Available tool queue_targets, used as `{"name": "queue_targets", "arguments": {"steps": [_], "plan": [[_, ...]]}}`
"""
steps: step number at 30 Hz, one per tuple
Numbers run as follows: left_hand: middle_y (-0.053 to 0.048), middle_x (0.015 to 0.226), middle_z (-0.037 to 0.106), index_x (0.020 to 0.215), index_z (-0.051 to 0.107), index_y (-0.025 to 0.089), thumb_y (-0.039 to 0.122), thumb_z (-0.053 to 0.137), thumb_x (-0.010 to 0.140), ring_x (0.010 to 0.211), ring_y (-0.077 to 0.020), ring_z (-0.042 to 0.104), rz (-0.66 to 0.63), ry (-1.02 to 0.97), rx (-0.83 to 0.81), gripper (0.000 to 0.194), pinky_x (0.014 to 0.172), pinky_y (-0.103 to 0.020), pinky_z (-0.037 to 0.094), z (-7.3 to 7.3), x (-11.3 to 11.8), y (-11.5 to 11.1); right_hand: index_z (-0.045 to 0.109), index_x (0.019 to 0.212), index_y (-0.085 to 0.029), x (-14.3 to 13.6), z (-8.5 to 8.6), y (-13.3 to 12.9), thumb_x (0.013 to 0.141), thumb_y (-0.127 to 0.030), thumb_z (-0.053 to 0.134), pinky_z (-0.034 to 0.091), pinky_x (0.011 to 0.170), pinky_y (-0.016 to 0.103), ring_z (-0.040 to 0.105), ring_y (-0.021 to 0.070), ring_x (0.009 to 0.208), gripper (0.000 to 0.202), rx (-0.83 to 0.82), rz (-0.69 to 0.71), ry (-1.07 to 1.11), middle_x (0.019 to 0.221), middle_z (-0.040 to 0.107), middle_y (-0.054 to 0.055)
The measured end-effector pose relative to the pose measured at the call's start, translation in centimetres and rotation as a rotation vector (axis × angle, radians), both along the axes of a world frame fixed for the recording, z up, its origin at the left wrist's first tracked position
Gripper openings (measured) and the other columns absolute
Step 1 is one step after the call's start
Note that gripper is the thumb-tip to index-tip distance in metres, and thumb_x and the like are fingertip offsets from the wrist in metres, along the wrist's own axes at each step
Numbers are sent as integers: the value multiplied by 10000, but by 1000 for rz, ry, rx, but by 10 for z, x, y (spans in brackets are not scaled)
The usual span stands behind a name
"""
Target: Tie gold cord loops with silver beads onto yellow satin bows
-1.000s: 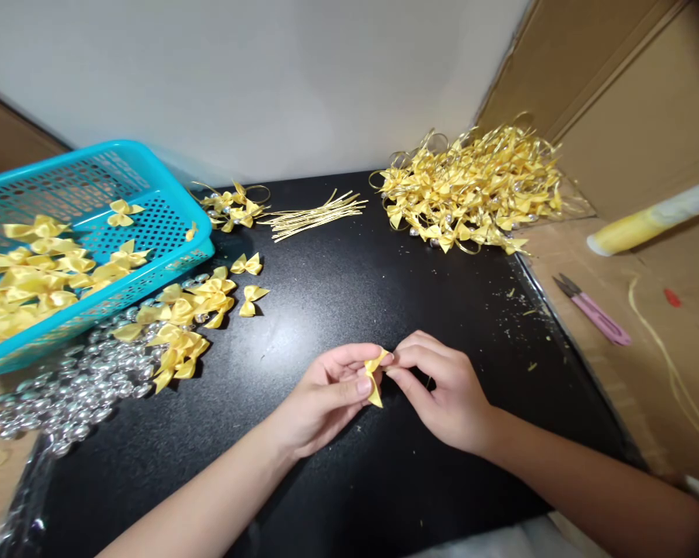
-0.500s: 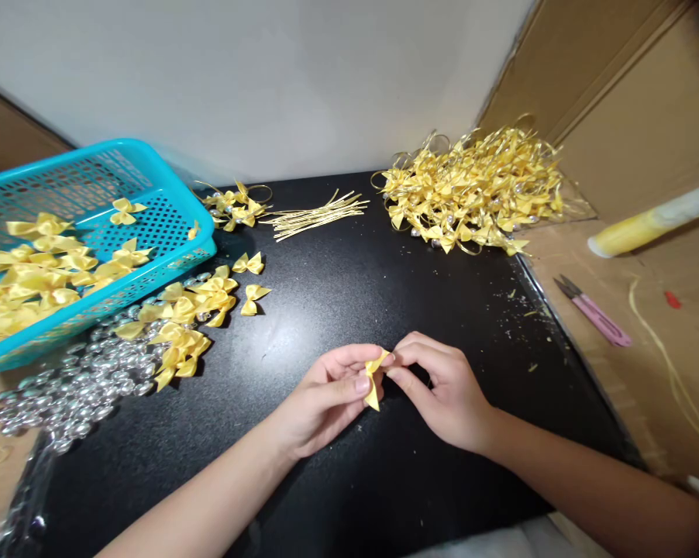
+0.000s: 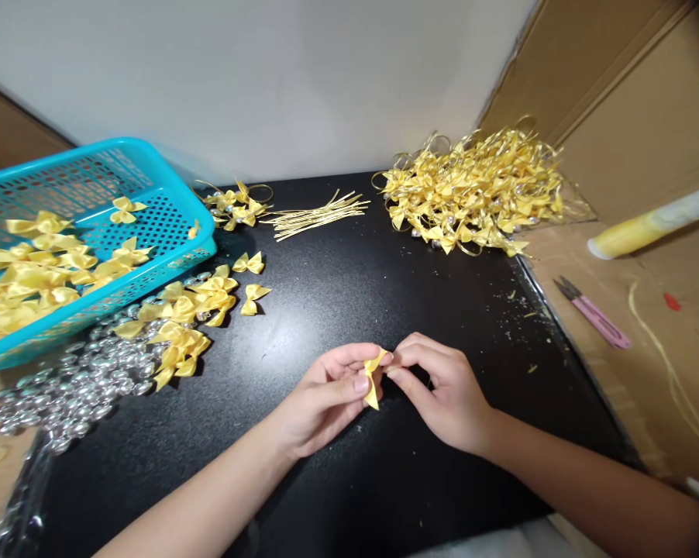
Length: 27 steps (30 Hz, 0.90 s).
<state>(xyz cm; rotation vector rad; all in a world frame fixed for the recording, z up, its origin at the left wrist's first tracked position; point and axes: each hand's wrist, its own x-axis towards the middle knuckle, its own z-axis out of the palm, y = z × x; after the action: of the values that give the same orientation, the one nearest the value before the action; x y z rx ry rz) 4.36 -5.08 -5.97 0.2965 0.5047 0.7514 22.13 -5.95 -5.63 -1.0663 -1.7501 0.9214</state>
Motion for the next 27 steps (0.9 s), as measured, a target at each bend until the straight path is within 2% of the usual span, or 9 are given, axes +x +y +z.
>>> {"name": "queue_targets", "arguments": {"steps": [8, 27], "plan": [[11, 773, 696, 888, 767, 197, 124, 813, 673, 661, -49, 595, -1, 17, -26, 232, 656, -143, 469, -1, 0, 0, 601, 781, -183, 0, -2, 0, 878, -95, 571, 483, 655, 244, 580, 122, 689, 134, -24, 8, -1, 734, 614, 7], [2, 859, 734, 919, 761, 198, 108, 783, 708, 730, -58, 630, -2, -23, 0, 230, 682, -138, 486, -2, 0, 0, 596, 773, -180, 1, 0, 0, 871, -77, 575, 477, 648, 234, 582, 119, 676, 145, 3, 3, -14, 723, 618, 11]]}}
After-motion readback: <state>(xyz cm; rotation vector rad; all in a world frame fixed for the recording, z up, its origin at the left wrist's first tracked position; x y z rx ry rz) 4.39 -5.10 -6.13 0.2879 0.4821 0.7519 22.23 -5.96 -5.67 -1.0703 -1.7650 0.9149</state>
